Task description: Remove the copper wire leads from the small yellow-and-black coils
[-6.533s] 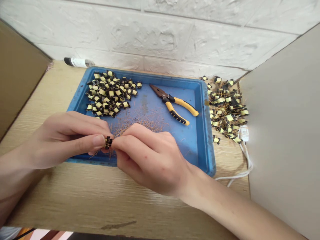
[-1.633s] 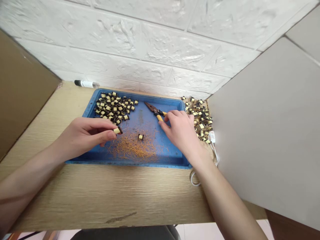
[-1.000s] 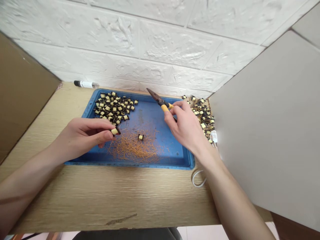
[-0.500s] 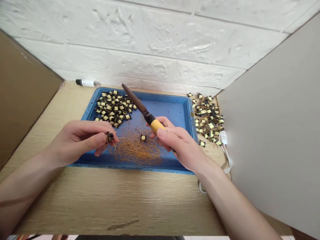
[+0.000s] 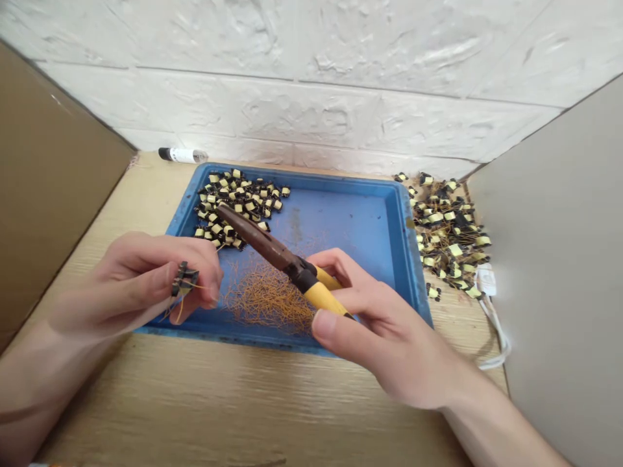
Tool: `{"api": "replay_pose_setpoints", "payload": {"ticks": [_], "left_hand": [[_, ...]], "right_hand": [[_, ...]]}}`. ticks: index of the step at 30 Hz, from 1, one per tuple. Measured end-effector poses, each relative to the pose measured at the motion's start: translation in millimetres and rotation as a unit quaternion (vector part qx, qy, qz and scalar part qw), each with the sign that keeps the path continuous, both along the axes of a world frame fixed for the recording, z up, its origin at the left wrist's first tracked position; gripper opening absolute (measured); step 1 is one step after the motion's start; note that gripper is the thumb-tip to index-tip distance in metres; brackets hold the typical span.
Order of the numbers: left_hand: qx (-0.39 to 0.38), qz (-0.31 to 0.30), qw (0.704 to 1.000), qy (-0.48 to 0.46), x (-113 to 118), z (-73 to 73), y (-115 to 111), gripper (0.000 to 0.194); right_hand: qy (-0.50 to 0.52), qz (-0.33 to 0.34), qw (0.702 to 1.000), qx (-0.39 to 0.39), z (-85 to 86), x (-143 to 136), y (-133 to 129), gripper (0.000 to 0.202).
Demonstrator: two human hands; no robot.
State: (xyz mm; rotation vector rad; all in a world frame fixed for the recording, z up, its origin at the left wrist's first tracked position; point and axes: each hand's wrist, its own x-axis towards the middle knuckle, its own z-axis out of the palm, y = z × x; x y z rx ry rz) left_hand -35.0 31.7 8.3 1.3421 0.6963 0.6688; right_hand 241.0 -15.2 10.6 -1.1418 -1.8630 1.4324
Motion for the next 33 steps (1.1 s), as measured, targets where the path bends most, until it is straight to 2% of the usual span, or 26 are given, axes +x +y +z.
{"api": "replay_pose_setpoints", "payload": {"ticks": [9,16,20,23,26,33], "left_hand": [[0.006,0.004,1.000,0.028,-3.7,1.0,-0.7,0.035],[-0.026,0.001,1.000,0.013,-2.6,-0.8,1.8,0.028],[-0.045,0.011,0.999,-0.024,-1.6,-4.2,0.9,0.024],[-0.050,0.003,0.996,-0.072,0.6,-6.2,-0.2,0.017],[-0.065,-0.007,0.993,-0.096,2.4,-7.0,-0.6,0.019],[-0.071,-0.013,0.994,-0.082,2.7,-5.7,-1.4,0.017]], "right_hand": [[-0.016,0.032,0.999,-0.034,1.9,-1.1,-3.6,0.050],[-0.013,0.035,0.999,-0.017,4.1,-3.7,-3.3,0.044],[-0.015,0.025,1.000,-0.005,3.9,-3.4,-5.1,0.042],[-0.020,0.024,1.000,0.005,4.2,-4.8,-3.8,0.039],[-0.022,0.028,0.999,0.013,4.6,-6.9,-2.4,0.035],[-0.031,-0.031,0.998,0.042,4.1,-9.7,-5.0,0.026]]}}
